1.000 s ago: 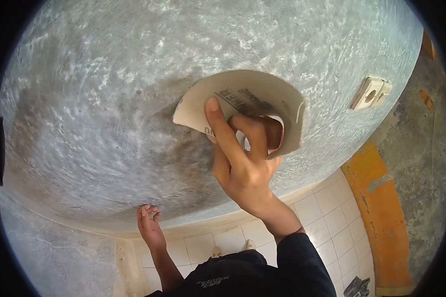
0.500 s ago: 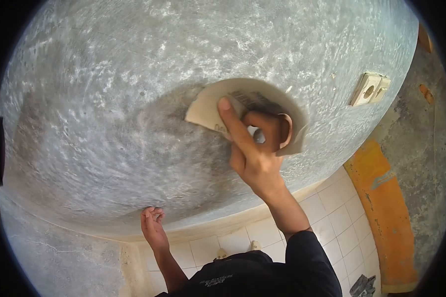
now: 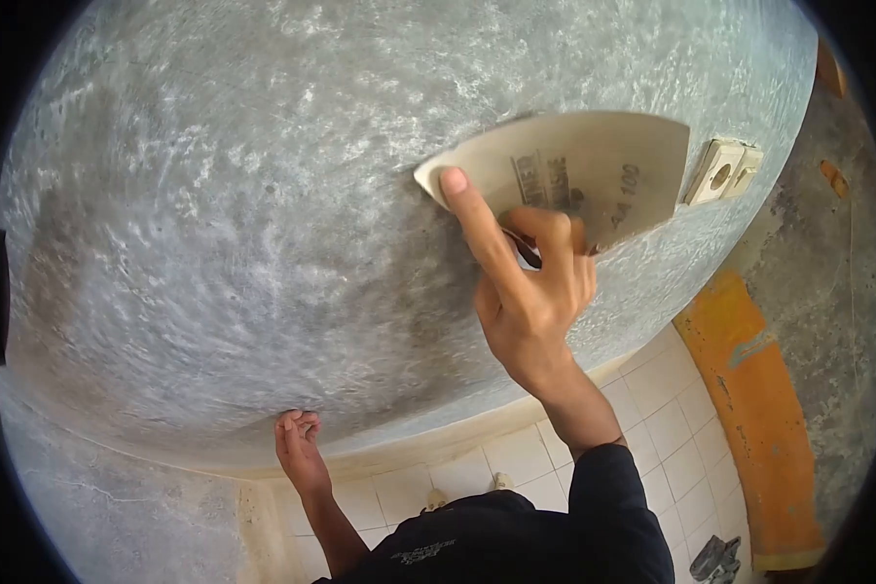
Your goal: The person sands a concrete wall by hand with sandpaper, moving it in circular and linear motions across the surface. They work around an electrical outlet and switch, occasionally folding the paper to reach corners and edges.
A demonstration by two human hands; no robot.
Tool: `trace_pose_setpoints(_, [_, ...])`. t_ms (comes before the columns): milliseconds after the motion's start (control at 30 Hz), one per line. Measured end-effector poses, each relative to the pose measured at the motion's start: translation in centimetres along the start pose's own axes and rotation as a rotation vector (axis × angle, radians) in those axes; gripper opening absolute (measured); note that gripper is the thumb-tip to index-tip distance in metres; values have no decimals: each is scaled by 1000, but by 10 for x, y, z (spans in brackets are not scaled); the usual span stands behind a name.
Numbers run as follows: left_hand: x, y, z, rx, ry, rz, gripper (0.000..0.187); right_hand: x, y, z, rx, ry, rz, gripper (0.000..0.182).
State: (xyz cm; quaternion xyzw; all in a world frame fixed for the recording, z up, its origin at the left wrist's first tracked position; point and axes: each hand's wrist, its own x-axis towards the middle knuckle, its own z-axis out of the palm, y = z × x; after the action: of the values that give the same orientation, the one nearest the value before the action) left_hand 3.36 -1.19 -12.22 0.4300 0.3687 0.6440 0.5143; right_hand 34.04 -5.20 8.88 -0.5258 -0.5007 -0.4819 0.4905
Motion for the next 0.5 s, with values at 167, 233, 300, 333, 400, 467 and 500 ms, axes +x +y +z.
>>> trace_pose_setpoints(167, [1, 1, 0, 1, -22, 7, 22, 17, -4, -2, -55, -32, -128, 71])
trace_pose_setpoints(233, [1, 2, -1, 3, -25, 10, 22, 8, -6, -7, -100, -58, -146, 70])
trace_pose_setpoints(300, [0, 2, 1, 3, -22, 10, 23, 11, -7, -6, -125, -69, -171, 68])
trace_pose_setpoints(333, [0, 1, 1, 5, -12, 11, 23, 16, -9, -7, -134, -67, -180, 67])
trace_pose_setpoints(400, [0, 0, 1, 17, -2, 12, 23, 22, -13, -11, -164, -87, -195, 65])
trace_pose_setpoints(467, [0, 1, 2, 11, -13, 14, 22, 22, -17, -14, -201, -129, -206, 64])
trace_pose_setpoints(500, [0, 2, 1, 11, -16, 14, 22, 19, -13, -12, -182, -98, -248, 63])
